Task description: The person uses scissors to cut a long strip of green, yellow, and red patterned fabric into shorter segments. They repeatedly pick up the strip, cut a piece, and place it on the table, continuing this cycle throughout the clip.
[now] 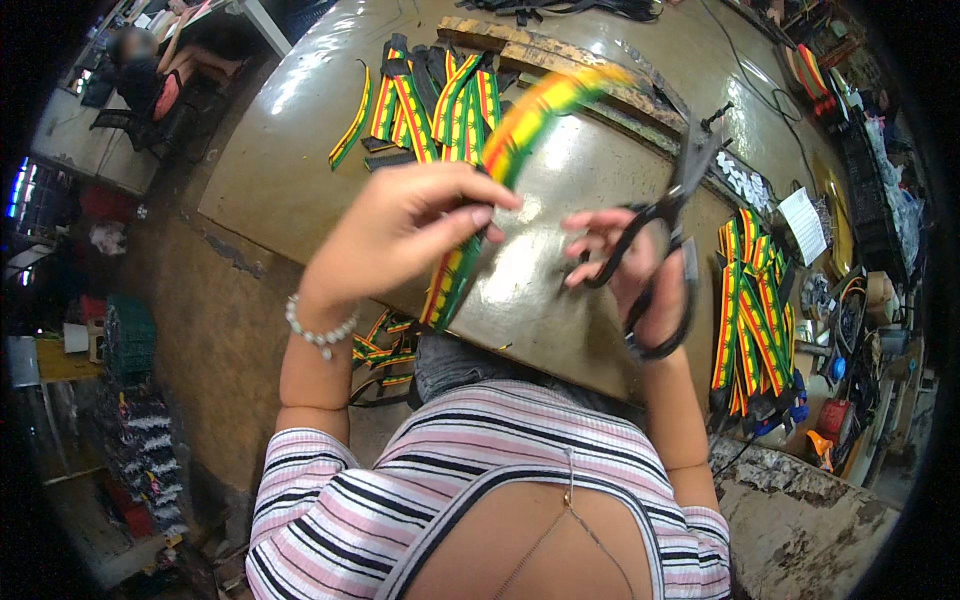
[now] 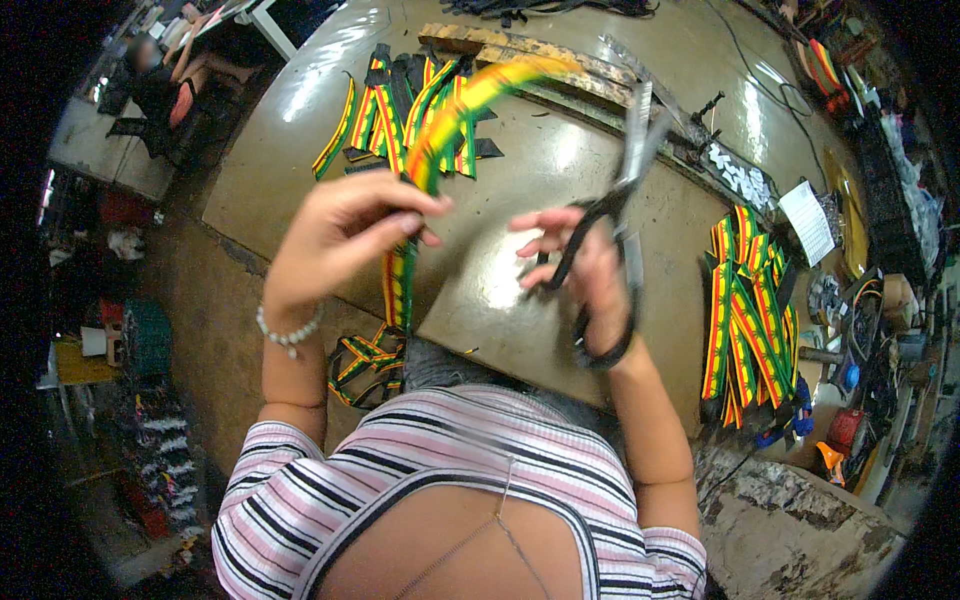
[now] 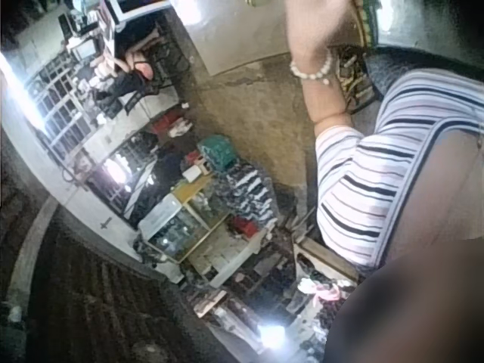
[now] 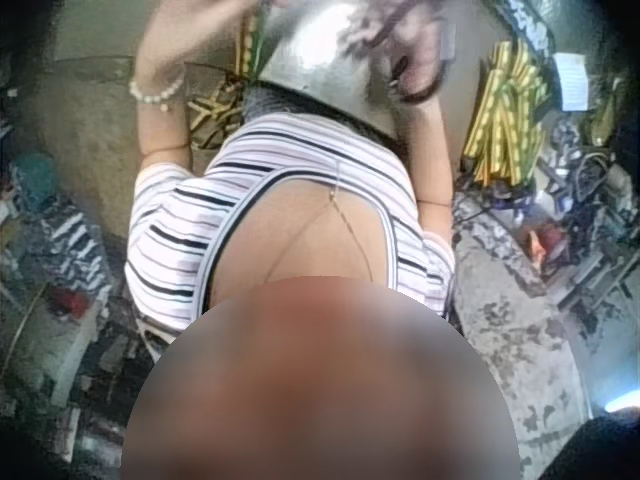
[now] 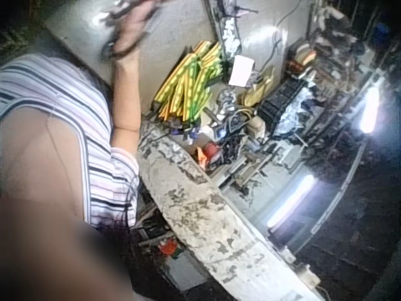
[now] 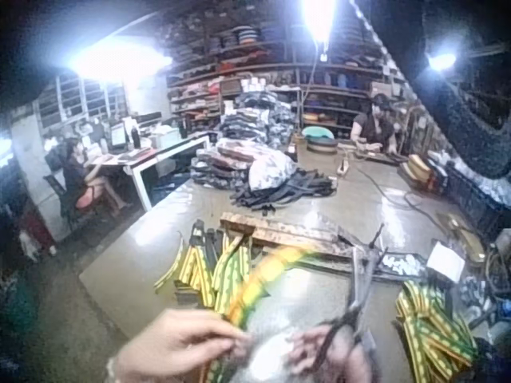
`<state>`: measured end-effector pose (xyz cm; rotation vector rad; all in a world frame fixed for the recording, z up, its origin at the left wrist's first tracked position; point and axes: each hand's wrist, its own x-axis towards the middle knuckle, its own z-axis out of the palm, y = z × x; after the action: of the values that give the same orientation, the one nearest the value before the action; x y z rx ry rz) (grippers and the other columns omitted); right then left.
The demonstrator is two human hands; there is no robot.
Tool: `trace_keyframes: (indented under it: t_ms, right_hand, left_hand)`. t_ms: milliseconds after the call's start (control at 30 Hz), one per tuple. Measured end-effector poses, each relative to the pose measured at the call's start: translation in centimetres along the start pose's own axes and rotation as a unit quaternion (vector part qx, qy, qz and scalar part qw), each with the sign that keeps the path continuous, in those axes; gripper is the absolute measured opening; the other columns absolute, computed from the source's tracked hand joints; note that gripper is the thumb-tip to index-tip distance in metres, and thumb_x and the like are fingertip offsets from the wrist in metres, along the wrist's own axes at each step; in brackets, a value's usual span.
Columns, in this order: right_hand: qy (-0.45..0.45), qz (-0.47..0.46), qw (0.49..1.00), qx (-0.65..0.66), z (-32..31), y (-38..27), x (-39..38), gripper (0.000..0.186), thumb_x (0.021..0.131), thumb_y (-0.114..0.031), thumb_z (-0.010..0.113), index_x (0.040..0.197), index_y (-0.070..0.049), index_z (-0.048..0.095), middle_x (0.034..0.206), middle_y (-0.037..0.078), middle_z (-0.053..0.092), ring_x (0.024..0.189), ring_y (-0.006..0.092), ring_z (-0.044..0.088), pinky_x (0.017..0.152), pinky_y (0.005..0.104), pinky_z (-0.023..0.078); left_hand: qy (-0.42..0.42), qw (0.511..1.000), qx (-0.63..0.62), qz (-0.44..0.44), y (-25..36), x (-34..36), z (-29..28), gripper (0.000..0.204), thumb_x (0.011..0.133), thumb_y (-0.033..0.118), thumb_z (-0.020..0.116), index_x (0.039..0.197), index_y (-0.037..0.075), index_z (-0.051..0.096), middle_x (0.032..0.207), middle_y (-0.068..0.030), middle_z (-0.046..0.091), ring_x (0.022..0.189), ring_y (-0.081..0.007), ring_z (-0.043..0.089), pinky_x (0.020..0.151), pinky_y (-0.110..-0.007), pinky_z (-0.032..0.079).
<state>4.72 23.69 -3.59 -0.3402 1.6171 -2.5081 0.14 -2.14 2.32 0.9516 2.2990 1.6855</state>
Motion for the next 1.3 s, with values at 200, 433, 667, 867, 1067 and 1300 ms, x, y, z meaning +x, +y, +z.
trace_keyframes:
  t_ms: [200, 433, 667, 867, 1067, 1300]
  right_hand:
    - [-0.183, 0.115, 0.943, -0.254, 1.4, 0.1, -3.0, 0.053, 0.087, -0.042, 0.066, 0.118, -0.001, 0.051, 0.104, 0.012, 0.062, 0.093, 0.0219, 0.061, 0.085, 0.0356, 0.049]
    - [-0.178, 0.136, 0.948, -0.228, 1.7, -1.1, -2.3, 0.055, 0.089, -0.048, 0.061, 0.115, 0.0, 0.051, 0.097, 0.013, 0.061, 0.09, 0.0229, 0.061, 0.082, 0.0341, 0.049]
    - [-0.16, 0.157, 0.958, -0.181, 1.6, -2.6, -3.3, 0.07, 0.089, -0.067, 0.049, 0.11, 0.0, 0.053, 0.088, 0.006, 0.054, 0.078, 0.016, 0.054, 0.072, 0.0298, 0.048]
    - [-0.137, 0.262, 0.955, -0.029, 2.8, -3.1, -4.7, 0.1, 0.069, -0.093, 0.033, 0.101, -0.001, 0.054, 0.079, 0.001, 0.05, 0.069, 0.0099, 0.053, 0.06, 0.0229, 0.045]
    - [-0.123, 0.295, 0.947, -0.034, 2.7, -3.6, -5.4, 0.091, 0.076, -0.088, 0.032, 0.092, -0.001, 0.054, 0.072, 0.002, 0.051, 0.053, 0.0096, 0.053, 0.05, 0.0237, 0.044]
    - [-0.126, 0.211, 0.964, -0.103, 3.0, -3.7, -5.1, 0.072, 0.087, -0.074, 0.044, 0.084, -0.003, 0.053, 0.067, 0.002, 0.049, 0.05, 0.0104, 0.053, 0.043, 0.0255, 0.043]
  left_hand:
    - [-0.029, 0.976, -0.206, -0.069, 2.7, 0.9, -1.8, 0.055, 0.087, -0.007, 0.062, 0.14, -0.003, 0.044, 0.131, -0.0146, 0.057, 0.092, -0.0178, 0.069, 0.08, -0.025, 0.056]
    - [-0.063, 0.956, -0.259, -0.117, 1.8, 1.3, -0.5, 0.076, 0.075, -0.012, 0.069, 0.142, -0.005, 0.034, 0.142, -0.0191, 0.042, 0.081, -0.0176, 0.072, 0.068, -0.023, 0.058]
    - [-0.066, 0.941, -0.309, -0.118, 0.2, 1.5, 0.6, 0.079, 0.075, -0.015, 0.068, 0.143, -0.008, 0.029, 0.128, -0.0169, 0.055, 0.083, -0.0204, 0.072, 0.072, -0.027, 0.06]
    - [-0.08, 0.943, -0.298, -0.121, 0.2, 1.2, 1.1, 0.083, 0.075, -0.015, 0.069, 0.145, -0.008, 0.024, 0.143, -0.0188, 0.042, 0.084, -0.0223, 0.072, 0.071, -0.026, 0.059]
    - [-0.056, 0.947, -0.299, -0.098, 0.6, 0.8, 1.6, 0.086, 0.073, -0.016, 0.068, 0.146, -0.008, 0.023, 0.153, -0.0195, 0.028, 0.082, -0.0237, 0.072, 0.067, -0.025, 0.058]
    - [-0.063, 0.949, -0.294, -0.092, 0.5, 1.0, 1.7, 0.087, 0.072, -0.016, 0.068, 0.146, -0.009, 0.023, 0.154, -0.0192, 0.026, 0.081, -0.0233, 0.072, 0.067, -0.026, 0.059]
